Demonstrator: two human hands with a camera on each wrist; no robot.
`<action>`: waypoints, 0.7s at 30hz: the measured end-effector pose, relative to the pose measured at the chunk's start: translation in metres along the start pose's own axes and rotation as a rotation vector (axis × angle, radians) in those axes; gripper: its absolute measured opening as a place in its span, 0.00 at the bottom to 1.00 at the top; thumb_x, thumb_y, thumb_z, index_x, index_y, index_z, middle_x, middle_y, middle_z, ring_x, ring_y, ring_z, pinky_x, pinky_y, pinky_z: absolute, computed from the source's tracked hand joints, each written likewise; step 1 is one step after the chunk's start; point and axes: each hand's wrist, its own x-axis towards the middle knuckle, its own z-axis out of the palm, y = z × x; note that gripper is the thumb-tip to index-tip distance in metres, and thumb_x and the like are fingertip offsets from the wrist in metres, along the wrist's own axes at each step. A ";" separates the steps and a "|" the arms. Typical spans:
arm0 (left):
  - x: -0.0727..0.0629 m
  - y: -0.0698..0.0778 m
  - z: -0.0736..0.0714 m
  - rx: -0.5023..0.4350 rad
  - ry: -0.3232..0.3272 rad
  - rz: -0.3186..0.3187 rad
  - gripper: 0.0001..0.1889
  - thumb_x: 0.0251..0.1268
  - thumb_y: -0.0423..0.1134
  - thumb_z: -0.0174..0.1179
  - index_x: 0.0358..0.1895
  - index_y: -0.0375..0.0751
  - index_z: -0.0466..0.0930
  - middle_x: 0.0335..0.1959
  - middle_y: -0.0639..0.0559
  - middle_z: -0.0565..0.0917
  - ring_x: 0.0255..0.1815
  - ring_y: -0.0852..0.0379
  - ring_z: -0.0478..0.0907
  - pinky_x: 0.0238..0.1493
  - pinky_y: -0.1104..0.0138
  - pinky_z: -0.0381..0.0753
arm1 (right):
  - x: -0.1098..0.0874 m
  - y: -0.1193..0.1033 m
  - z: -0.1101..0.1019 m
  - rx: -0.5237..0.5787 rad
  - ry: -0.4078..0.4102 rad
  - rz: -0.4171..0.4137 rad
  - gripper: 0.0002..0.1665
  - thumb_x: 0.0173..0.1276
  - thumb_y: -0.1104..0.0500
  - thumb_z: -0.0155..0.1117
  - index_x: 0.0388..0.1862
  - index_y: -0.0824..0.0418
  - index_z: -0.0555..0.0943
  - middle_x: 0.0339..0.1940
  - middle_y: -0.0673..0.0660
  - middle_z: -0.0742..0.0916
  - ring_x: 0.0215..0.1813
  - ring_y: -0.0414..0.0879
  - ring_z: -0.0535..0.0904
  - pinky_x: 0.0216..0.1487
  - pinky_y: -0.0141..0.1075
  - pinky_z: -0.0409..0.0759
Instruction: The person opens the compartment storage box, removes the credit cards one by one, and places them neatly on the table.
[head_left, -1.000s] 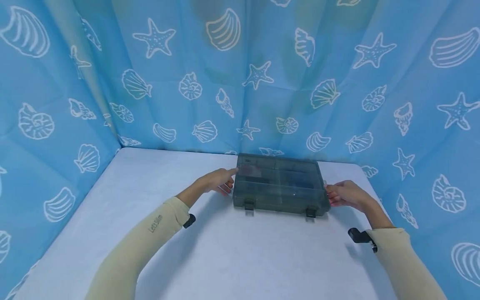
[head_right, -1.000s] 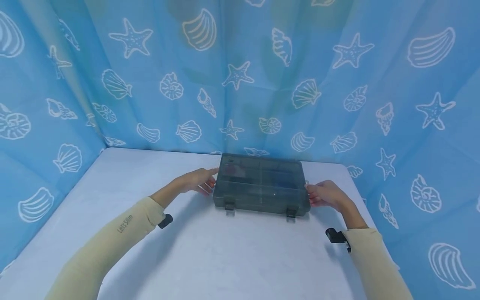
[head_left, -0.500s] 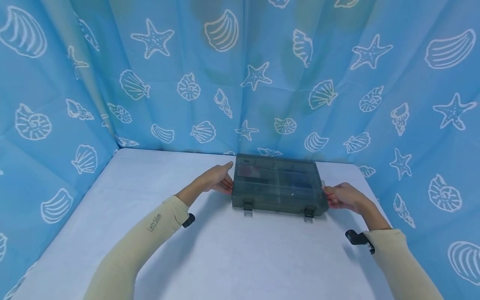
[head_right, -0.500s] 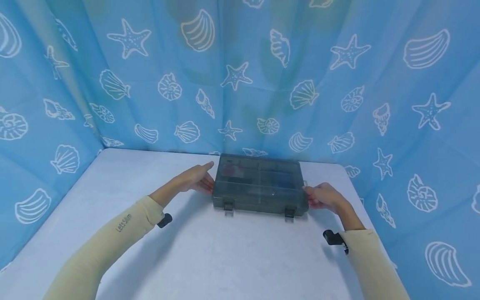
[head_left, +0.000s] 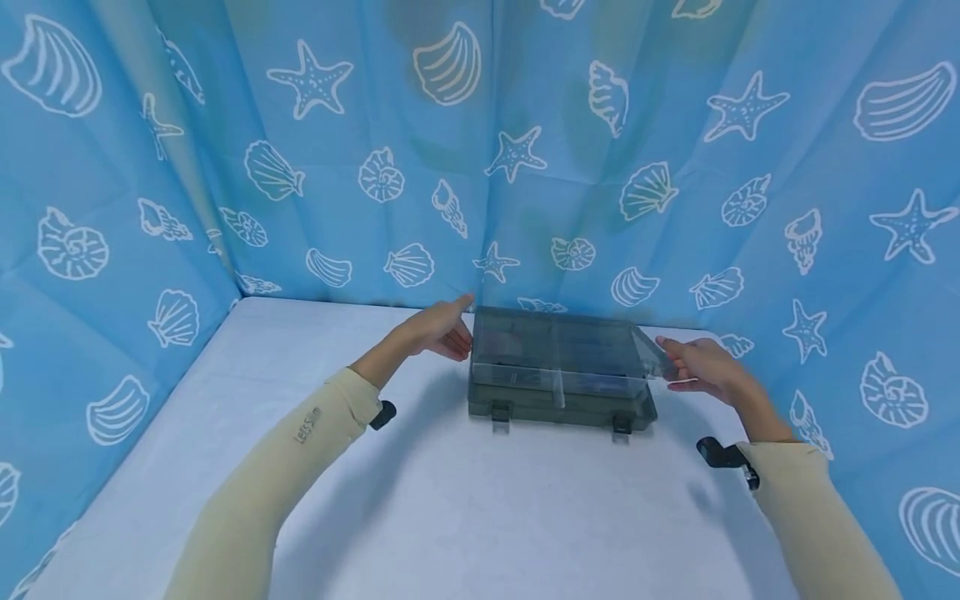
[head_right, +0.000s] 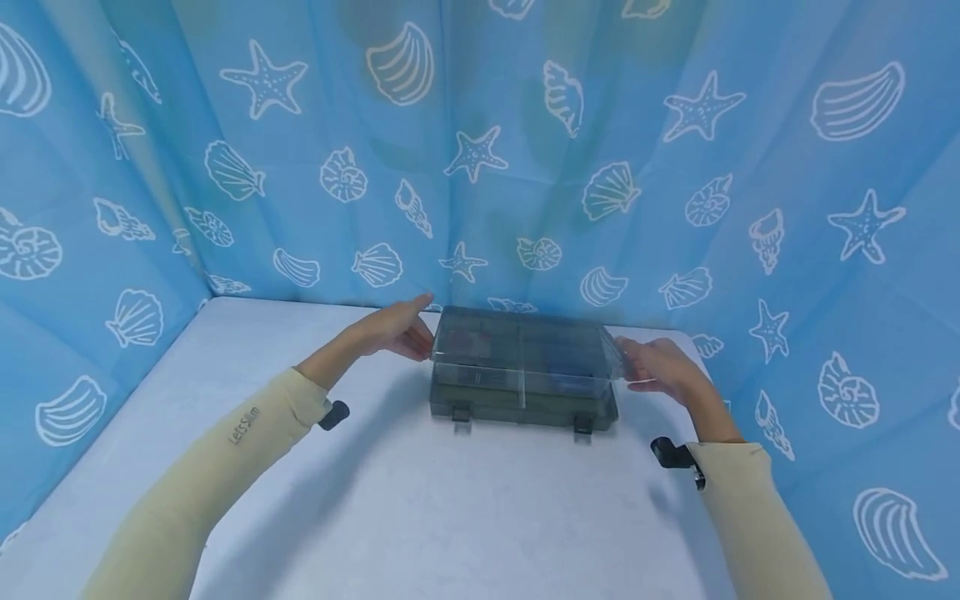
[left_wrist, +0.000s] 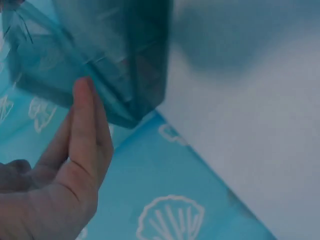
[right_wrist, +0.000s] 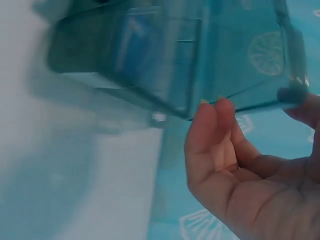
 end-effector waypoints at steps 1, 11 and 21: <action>0.000 0.003 -0.001 0.004 0.028 0.030 0.42 0.77 0.63 0.32 0.51 0.20 0.76 0.49 0.29 0.80 0.50 0.37 0.80 0.49 0.56 0.83 | 0.000 -0.005 -0.002 0.009 0.018 -0.012 0.46 0.74 0.34 0.45 0.63 0.76 0.62 0.47 0.66 0.75 0.45 0.51 0.78 0.52 0.47 0.82; 0.009 0.032 0.009 0.372 0.336 0.244 0.46 0.71 0.70 0.25 0.55 0.30 0.78 0.52 0.35 0.79 0.53 0.42 0.77 0.53 0.50 0.76 | 0.010 -0.050 -0.009 0.088 0.255 -0.138 0.61 0.69 0.24 0.23 0.68 0.79 0.61 0.63 0.76 0.72 0.51 0.56 0.81 0.43 0.39 0.85; 0.050 0.023 -0.008 0.124 0.340 0.272 0.49 0.63 0.78 0.22 0.77 0.48 0.55 0.76 0.47 0.59 0.75 0.44 0.55 0.72 0.48 0.56 | 0.047 -0.055 -0.006 0.361 0.232 -0.250 0.61 0.66 0.22 0.23 0.77 0.71 0.47 0.77 0.69 0.54 0.76 0.65 0.51 0.73 0.57 0.53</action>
